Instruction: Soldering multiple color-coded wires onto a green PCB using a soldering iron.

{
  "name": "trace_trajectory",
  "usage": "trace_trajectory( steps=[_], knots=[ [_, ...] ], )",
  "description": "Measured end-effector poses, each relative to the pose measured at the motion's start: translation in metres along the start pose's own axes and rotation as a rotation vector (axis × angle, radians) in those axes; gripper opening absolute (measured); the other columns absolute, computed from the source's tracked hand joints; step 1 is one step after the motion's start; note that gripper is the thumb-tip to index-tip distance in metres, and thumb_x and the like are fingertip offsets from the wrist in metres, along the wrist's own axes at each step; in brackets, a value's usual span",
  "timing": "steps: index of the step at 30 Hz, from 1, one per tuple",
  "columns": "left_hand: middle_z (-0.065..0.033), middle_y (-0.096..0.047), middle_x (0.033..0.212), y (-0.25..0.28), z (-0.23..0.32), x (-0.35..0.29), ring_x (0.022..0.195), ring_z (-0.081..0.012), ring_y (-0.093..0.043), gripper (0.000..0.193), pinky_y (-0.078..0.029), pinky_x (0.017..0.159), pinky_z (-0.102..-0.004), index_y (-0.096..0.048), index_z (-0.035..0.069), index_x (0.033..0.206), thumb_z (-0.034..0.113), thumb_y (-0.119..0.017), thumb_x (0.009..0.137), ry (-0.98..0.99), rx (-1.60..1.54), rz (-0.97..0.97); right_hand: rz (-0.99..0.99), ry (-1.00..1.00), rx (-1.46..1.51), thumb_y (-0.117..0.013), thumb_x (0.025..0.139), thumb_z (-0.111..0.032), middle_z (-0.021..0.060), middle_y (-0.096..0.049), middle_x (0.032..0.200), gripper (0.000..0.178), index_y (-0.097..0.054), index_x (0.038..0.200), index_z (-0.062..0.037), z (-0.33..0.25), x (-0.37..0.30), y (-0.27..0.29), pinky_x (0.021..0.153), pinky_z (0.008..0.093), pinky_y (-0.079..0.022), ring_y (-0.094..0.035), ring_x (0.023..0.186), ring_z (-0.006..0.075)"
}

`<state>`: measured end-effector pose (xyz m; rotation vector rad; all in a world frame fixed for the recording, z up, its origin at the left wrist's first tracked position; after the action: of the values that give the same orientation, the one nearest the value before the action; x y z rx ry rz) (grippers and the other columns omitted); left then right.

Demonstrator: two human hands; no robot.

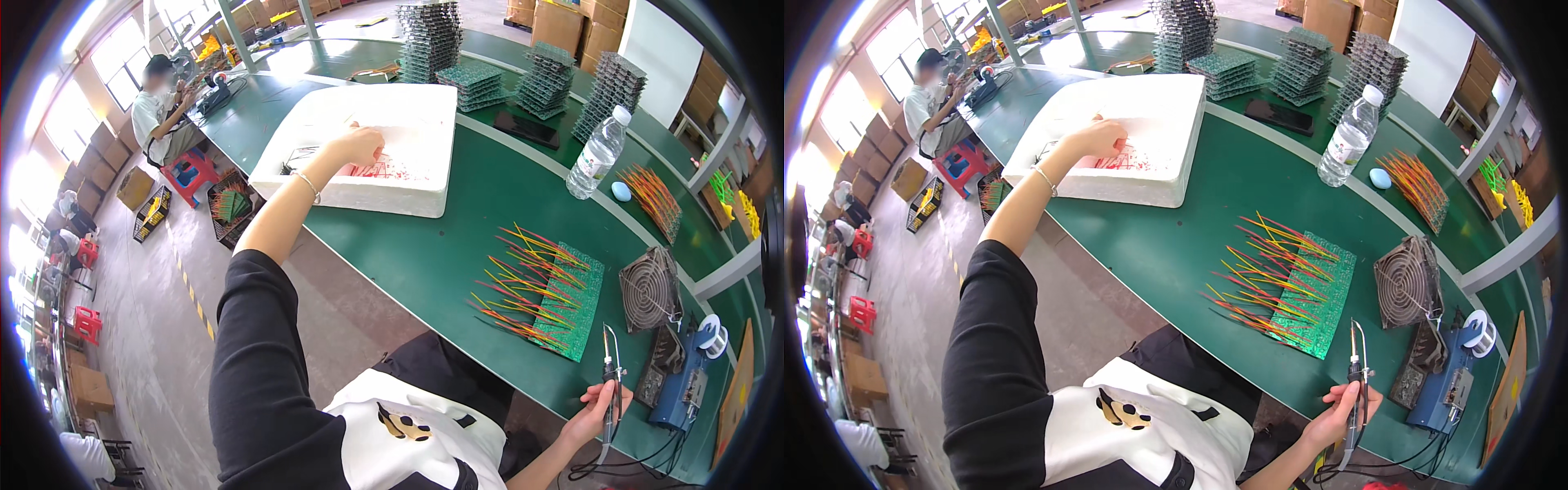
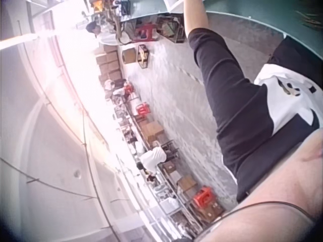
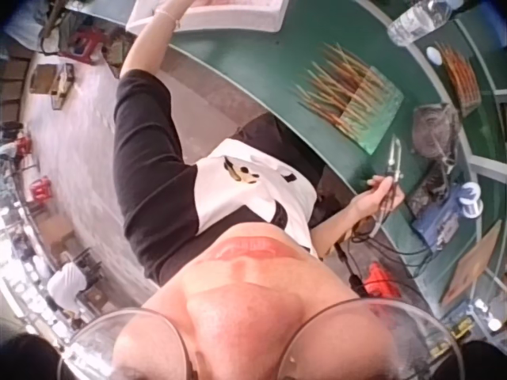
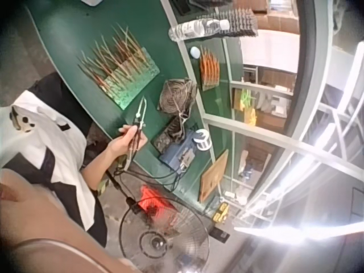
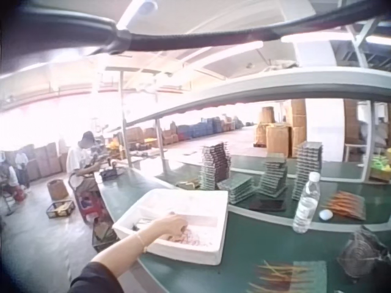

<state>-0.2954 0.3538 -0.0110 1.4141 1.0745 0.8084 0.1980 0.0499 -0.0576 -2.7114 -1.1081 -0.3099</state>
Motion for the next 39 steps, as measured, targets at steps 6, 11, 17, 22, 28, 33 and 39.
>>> trace_trajectory(
  steps=[6, 11, 17, 22, 28, 33, 39],
  knots=[
    [-0.0111, -0.061, 0.07, 0.001, -0.008, -0.005, 0.072, -0.0274, -0.059, 0.008, -0.043, 0.065, -0.0376, -0.056, 0.004, 0.069, 0.01, -0.06, 0.066, -0.033, -0.132, 0.176, -0.012, 0.012, -0.032, -0.056, 0.085, -0.016, 0.0047, -0.051, 0.06, 0.017, -0.045, 0.086, -0.0034, 0.001, 0.0, 0.003, 0.044, 0.0178, -0.036, -0.046, 0.048, 0.0074],
    [-0.0134, -0.06, 0.072, 0.012, -0.015, 0.001, 0.07, -0.0295, -0.058, 0.005, -0.044, 0.063, -0.0365, -0.055, 0.002, 0.074, 0.002, -0.055, 0.069, -0.037, -0.177, 0.232, -0.019, 0.023, -0.039, -0.056, 0.085, -0.016, 0.0049, -0.052, 0.06, 0.016, -0.045, 0.086, -0.0031, 0.003, 0.0, 0.003, 0.044, 0.0178, -0.036, -0.045, 0.048, 0.0076],
    [-0.0139, -0.059, 0.075, -0.002, -0.008, 0.004, 0.071, -0.03, -0.058, 0.012, -0.045, 0.067, -0.0381, -0.057, 0.001, 0.081, -0.003, -0.053, 0.07, -0.113, -0.168, 0.35, 0.01, 0.037, -0.06, -0.056, 0.085, -0.015, 0.0053, -0.052, 0.059, 0.016, -0.045, 0.086, -0.0028, 0.004, -0.001, 0.004, 0.044, 0.0179, -0.036, -0.045, 0.048, 0.0075],
    [-0.0157, -0.059, 0.079, -0.006, -0.011, 0.006, 0.078, -0.0314, -0.058, 0.019, -0.045, 0.071, -0.0378, -0.06, 0.001, 0.085, -0.005, -0.052, 0.069, -0.129, -0.096, 0.36, 0.003, 0.049, -0.069, -0.056, 0.085, -0.014, 0.0058, -0.052, 0.06, 0.016, -0.045, 0.088, -0.0027, 0.001, -0.003, 0.003, 0.044, 0.0181, -0.036, -0.046, 0.049, 0.0077],
    [-0.0171, -0.058, 0.083, -0.003, -0.006, 0.004, 0.079, -0.0335, -0.057, 0.014, -0.045, 0.071, -0.0374, -0.061, -0.001, 0.076, -0.007, -0.051, 0.068, -0.087, -0.097, 0.325, 0.002, 0.039, -0.07, -0.056, 0.085, -0.014, 0.0059, -0.052, 0.061, 0.016, -0.045, 0.088, -0.0024, 0.003, -0.003, 0.004, 0.044, 0.018, -0.036, -0.047, 0.049, 0.0078],
    [-0.0158, -0.058, 0.078, -0.008, -0.013, 0.005, 0.076, -0.0324, -0.057, 0.007, -0.045, 0.068, -0.0384, -0.058, 0.001, 0.07, -0.001, -0.051, 0.071, -0.073, -0.02, 0.339, 0.006, 0.054, -0.069, -0.056, 0.085, -0.014, 0.0061, -0.052, 0.061, 0.016, -0.045, 0.088, -0.0023, 0.002, -0.003, 0.003, 0.044, 0.018, -0.036, -0.046, 0.049, 0.0078],
    [-0.0147, -0.059, 0.076, -0.012, -0.012, 0.001, 0.077, -0.0319, -0.058, 0.008, -0.046, 0.07, -0.0396, -0.058, 0.002, 0.072, 0.004, -0.051, 0.075, -0.062, 0.037, 0.402, 0.004, 0.055, -0.081, -0.056, 0.085, -0.014, 0.0063, -0.052, 0.061, 0.016, -0.045, 0.088, -0.0022, 0.003, -0.003, 0.004, 0.044, 0.0183, -0.036, -0.046, 0.049, 0.0078]
  ],
)
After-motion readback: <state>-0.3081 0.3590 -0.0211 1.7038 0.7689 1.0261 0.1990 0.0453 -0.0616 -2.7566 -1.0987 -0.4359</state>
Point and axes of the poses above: each hand's wrist, its own x-axis towards the middle knuckle, its own y-axis out of the back of the hand, z = x × y, the point moved 4 cm from there along x, towards the middle knuckle
